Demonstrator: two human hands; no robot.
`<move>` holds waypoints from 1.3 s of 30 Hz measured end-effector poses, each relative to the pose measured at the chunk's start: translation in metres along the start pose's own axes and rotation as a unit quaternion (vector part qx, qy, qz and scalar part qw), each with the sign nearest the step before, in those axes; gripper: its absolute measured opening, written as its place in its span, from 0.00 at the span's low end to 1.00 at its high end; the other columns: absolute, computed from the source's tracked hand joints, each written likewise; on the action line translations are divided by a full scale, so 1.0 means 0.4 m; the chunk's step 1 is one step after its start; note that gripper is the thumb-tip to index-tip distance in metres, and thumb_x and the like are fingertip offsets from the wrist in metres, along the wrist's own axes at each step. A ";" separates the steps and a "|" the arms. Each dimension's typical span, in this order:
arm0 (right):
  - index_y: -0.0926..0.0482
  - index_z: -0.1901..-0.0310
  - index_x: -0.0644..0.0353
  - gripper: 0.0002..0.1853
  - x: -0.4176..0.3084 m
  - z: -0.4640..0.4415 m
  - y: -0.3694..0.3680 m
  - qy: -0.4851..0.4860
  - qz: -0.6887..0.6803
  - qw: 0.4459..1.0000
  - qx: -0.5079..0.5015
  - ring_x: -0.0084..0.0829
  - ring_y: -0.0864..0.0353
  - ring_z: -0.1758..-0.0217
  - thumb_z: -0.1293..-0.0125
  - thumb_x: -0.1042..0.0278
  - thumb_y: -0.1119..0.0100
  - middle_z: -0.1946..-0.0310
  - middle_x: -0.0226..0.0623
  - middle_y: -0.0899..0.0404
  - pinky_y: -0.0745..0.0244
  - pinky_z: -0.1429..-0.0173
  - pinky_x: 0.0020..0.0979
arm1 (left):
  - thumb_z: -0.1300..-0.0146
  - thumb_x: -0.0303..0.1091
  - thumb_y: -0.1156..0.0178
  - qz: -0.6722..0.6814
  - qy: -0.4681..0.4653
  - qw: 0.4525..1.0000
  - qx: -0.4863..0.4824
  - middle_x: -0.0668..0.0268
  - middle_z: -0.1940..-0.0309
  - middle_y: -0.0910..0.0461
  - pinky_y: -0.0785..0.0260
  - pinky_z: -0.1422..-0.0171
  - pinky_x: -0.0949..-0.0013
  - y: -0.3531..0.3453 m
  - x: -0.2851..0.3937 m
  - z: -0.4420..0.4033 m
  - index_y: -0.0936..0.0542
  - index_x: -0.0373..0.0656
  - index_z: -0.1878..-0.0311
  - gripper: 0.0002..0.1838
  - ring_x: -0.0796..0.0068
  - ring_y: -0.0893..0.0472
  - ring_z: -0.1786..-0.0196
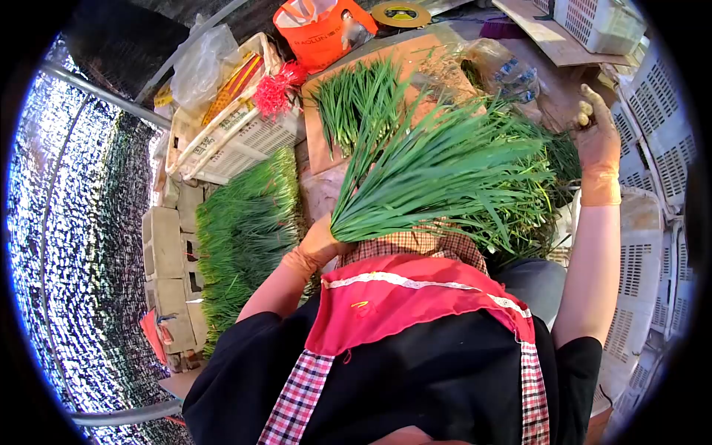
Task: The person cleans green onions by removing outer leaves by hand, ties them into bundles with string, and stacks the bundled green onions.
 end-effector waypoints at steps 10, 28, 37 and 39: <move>0.22 0.65 0.66 0.13 0.084 0.066 -0.008 -0.183 0.731 0.649 -0.111 0.36 0.24 0.75 0.44 0.64 0.44 0.78 0.43 0.23 0.29 0.69 0.33 | 0.53 0.26 0.38 0.150 0.160 0.974 -0.059 0.76 0.78 0.26 0.36 0.70 0.73 -0.011 -0.056 -0.003 0.22 0.40 0.64 0.10 0.84 0.32 0.72; 0.21 0.57 0.61 0.10 0.044 0.089 -0.099 -0.166 0.469 0.857 -0.135 0.17 0.31 0.81 0.40 0.70 0.42 0.74 0.29 0.22 0.37 0.76 0.17 | 0.59 0.23 0.36 0.425 0.189 0.879 -0.106 0.66 0.62 0.24 0.37 0.62 0.72 0.017 -0.167 0.003 0.27 0.39 0.48 0.29 0.76 0.28 0.65; 0.41 0.34 0.38 0.45 0.143 0.139 -0.012 -0.140 0.791 0.493 -0.334 0.43 0.23 0.50 0.56 0.63 0.30 0.53 0.46 0.22 0.28 0.45 0.35 | 0.56 0.28 0.35 0.388 0.193 0.901 0.017 0.66 0.74 0.20 0.33 0.70 0.75 0.078 -0.093 0.007 0.19 0.38 0.68 0.09 0.80 0.23 0.73; 0.32 0.38 0.44 0.33 0.129 0.127 -0.051 -0.178 0.713 0.637 -0.232 0.45 0.21 0.54 0.50 0.74 0.44 0.55 0.46 0.21 0.28 0.48 0.36 | 0.55 0.29 0.34 0.371 0.181 0.911 -0.004 0.65 0.75 0.19 0.30 0.67 0.73 0.067 -0.137 0.007 0.18 0.36 0.67 0.10 0.79 0.21 0.71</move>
Point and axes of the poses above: each hand's wrist, its own z-axis away from the middle knuckle, its own y-axis out of the back of the hand, x = y × z, the point moved 3 cm from there along -z, towards the middle knuckle
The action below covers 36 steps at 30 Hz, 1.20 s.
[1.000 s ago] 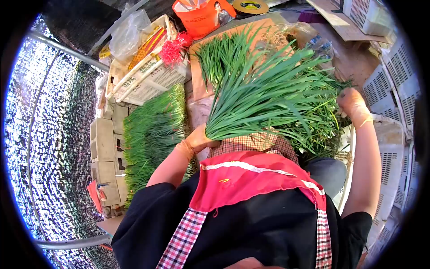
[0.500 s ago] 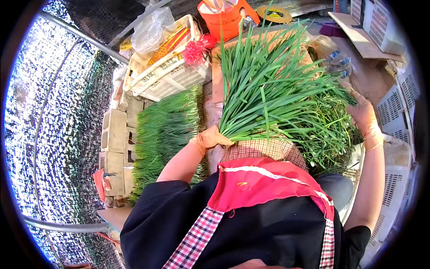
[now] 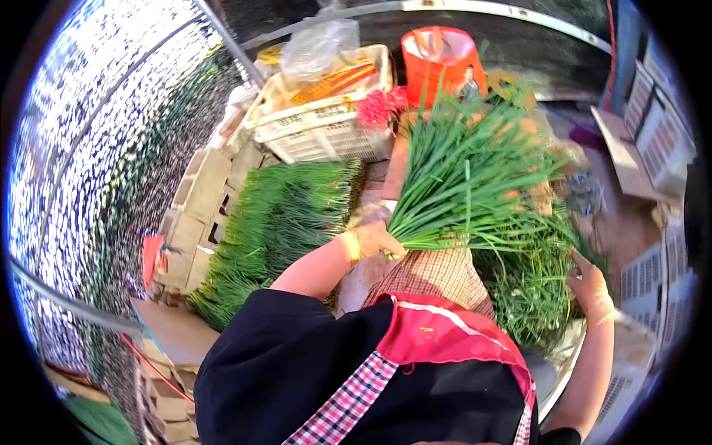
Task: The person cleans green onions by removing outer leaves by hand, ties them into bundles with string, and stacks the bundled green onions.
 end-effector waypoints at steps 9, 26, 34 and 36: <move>0.35 0.37 0.57 0.34 -0.135 0.041 0.098 0.104 -0.483 0.865 -0.085 0.33 0.22 0.56 0.35 0.38 0.57 0.47 0.39 0.26 0.27 0.55 0.31 | 0.55 0.23 0.40 -0.028 -0.133 0.990 -0.038 0.62 0.71 0.19 0.33 0.72 0.74 0.008 0.027 -0.012 0.20 0.37 0.62 0.13 0.75 0.21 0.71; 0.35 0.39 0.60 0.39 -0.101 -0.038 -0.038 0.015 -0.529 0.843 -0.094 0.30 0.23 0.57 0.39 0.32 0.55 0.52 0.43 0.24 0.31 0.52 0.28 | 0.44 0.32 0.43 0.214 -0.111 0.960 0.141 0.65 0.74 0.24 0.33 0.67 0.74 0.083 0.128 -0.185 0.22 0.34 0.64 0.10 0.77 0.27 0.74; 0.30 0.43 0.60 0.31 -0.176 -0.199 -0.149 -0.036 -0.429 0.891 -0.145 0.28 0.20 0.62 0.37 0.41 0.50 0.58 0.40 0.20 0.29 0.58 0.25 | 0.49 0.31 0.42 0.221 -0.016 0.944 0.243 0.65 0.80 0.23 0.34 0.71 0.74 0.146 0.100 -0.470 0.21 0.39 0.76 0.06 0.75 0.26 0.78; 0.30 0.44 0.60 0.28 -0.232 -0.247 -0.169 -0.043 -0.388 0.911 -0.133 0.24 0.19 0.66 0.38 0.47 0.44 0.60 0.38 0.20 0.29 0.62 0.21 | 0.45 0.27 0.42 0.241 0.070 0.933 0.259 0.64 0.74 0.22 0.30 0.69 0.73 0.144 0.089 -0.523 0.21 0.37 0.66 0.05 0.74 0.24 0.74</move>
Point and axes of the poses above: each hand's wrist, its own z-axis away from the middle knuckle, its own y-axis out of the back of the hand, x = y × z, the point moved 3 cm from there along -z, towards the middle knuckle
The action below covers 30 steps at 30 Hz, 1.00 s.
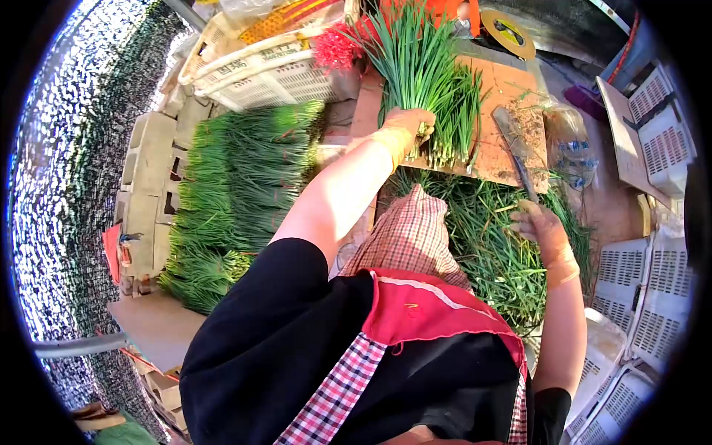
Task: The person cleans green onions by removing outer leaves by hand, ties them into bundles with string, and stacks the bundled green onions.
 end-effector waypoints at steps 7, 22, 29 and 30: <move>0.22 0.52 0.54 0.16 -0.029 -0.368 -0.075 0.227 0.515 0.822 0.088 0.49 0.23 0.54 0.42 0.62 0.43 0.56 0.46 0.22 0.29 0.49 0.42 | 0.46 0.34 0.36 -0.362 -0.094 0.927 -0.029 0.52 0.53 0.24 0.24 0.64 0.67 -0.021 -0.100 -0.101 0.21 0.38 0.54 0.17 0.65 0.22 0.59; 0.25 0.55 0.63 0.14 -0.101 -0.550 -0.164 0.138 0.612 0.776 0.059 0.48 0.21 0.56 0.41 0.68 0.50 0.66 0.53 0.20 0.26 0.56 0.44 | 0.46 0.40 0.36 -0.116 0.195 0.974 -0.025 0.54 0.48 0.27 0.22 0.57 0.59 -0.031 -0.054 -0.061 0.23 0.38 0.51 0.21 0.60 0.21 0.55; 0.21 0.57 0.64 0.22 0.027 -0.623 -0.170 -0.078 0.567 0.819 0.023 0.50 0.24 0.49 0.44 0.54 0.49 0.57 0.58 0.24 0.29 0.46 0.41 | 0.45 0.49 0.37 -0.206 0.240 0.947 -0.052 0.49 0.51 0.26 0.23 0.62 0.61 -0.029 0.027 0.001 0.27 0.36 0.46 0.30 0.53 0.19 0.61; 0.20 0.56 0.62 0.21 0.042 -0.630 -0.161 -0.056 0.543 0.837 0.036 0.52 0.24 0.51 0.44 0.55 0.49 0.60 0.58 0.23 0.28 0.48 0.41 | 0.45 0.50 0.37 -0.200 0.243 0.948 -0.039 0.48 0.54 0.25 0.23 0.63 0.61 -0.026 0.034 0.012 0.27 0.35 0.47 0.31 0.53 0.19 0.62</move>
Point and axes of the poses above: each hand's wrist, its own z-axis away from the middle knuckle, its own y-axis out of the back of the hand, x = y × z, the point moved 3 cm from there along -z, towards the middle knuckle
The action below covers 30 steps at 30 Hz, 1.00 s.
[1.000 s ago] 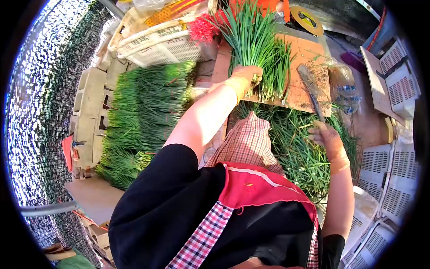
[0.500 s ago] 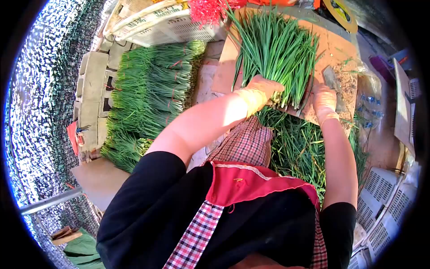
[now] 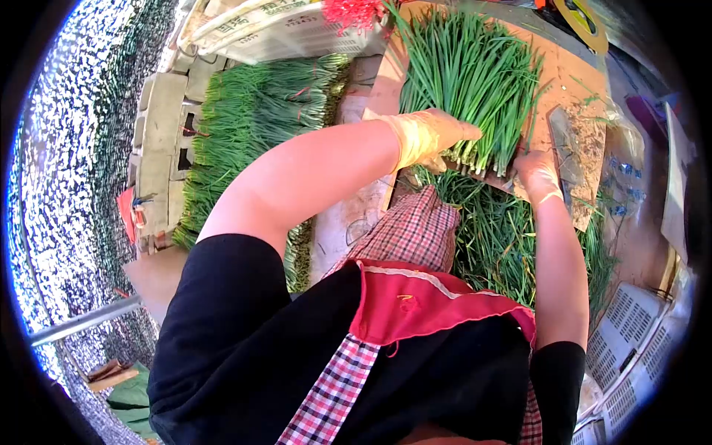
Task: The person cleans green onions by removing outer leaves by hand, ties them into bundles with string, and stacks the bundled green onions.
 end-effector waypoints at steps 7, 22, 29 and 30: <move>0.22 0.73 0.62 0.20 0.203 0.334 -0.016 0.215 0.113 0.942 -0.232 0.36 0.22 0.80 0.37 0.53 0.54 0.80 0.37 0.22 0.24 0.66 0.37 | 0.45 0.54 0.38 -0.040 -0.017 0.998 -0.047 0.51 0.69 0.22 0.26 0.75 0.63 0.048 -0.024 0.005 0.27 0.33 0.50 0.32 0.61 0.20 0.74; 0.23 0.59 0.55 0.13 -0.048 0.085 0.050 0.169 0.335 0.898 0.230 0.39 0.21 0.57 0.48 0.68 0.42 0.59 0.40 0.23 0.25 0.60 0.36 | 0.53 0.39 0.37 -0.293 -0.327 0.859 0.264 0.58 0.64 0.19 0.30 0.51 0.61 0.360 -0.308 -0.192 0.19 0.52 0.58 0.16 0.56 0.21 0.59; 0.23 0.60 0.55 0.11 -0.079 0.078 0.084 0.206 0.330 0.900 0.199 0.41 0.20 0.62 0.44 0.62 0.43 0.65 0.40 0.21 0.26 0.62 0.38 | 0.53 0.33 0.44 -0.315 -0.414 0.759 0.391 0.57 0.58 0.22 0.30 0.50 0.62 0.303 -0.251 -0.211 0.20 0.47 0.62 0.12 0.53 0.23 0.54; 0.23 0.60 0.55 0.11 -0.084 0.082 0.094 0.209 0.334 0.897 0.200 0.41 0.20 0.62 0.44 0.62 0.43 0.65 0.40 0.21 0.26 0.62 0.38 | 0.53 0.34 0.44 -0.304 -0.375 0.788 0.383 0.56 0.60 0.21 0.30 0.50 0.61 0.300 -0.245 -0.233 0.20 0.46 0.62 0.12 0.52 0.23 0.55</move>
Point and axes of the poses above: each hand's wrist, its own z-axis away from the middle knuckle, its own y-axis out of the back of the hand, x = y × z, the point moved 3 cm from there along -z, towards the middle knuckle
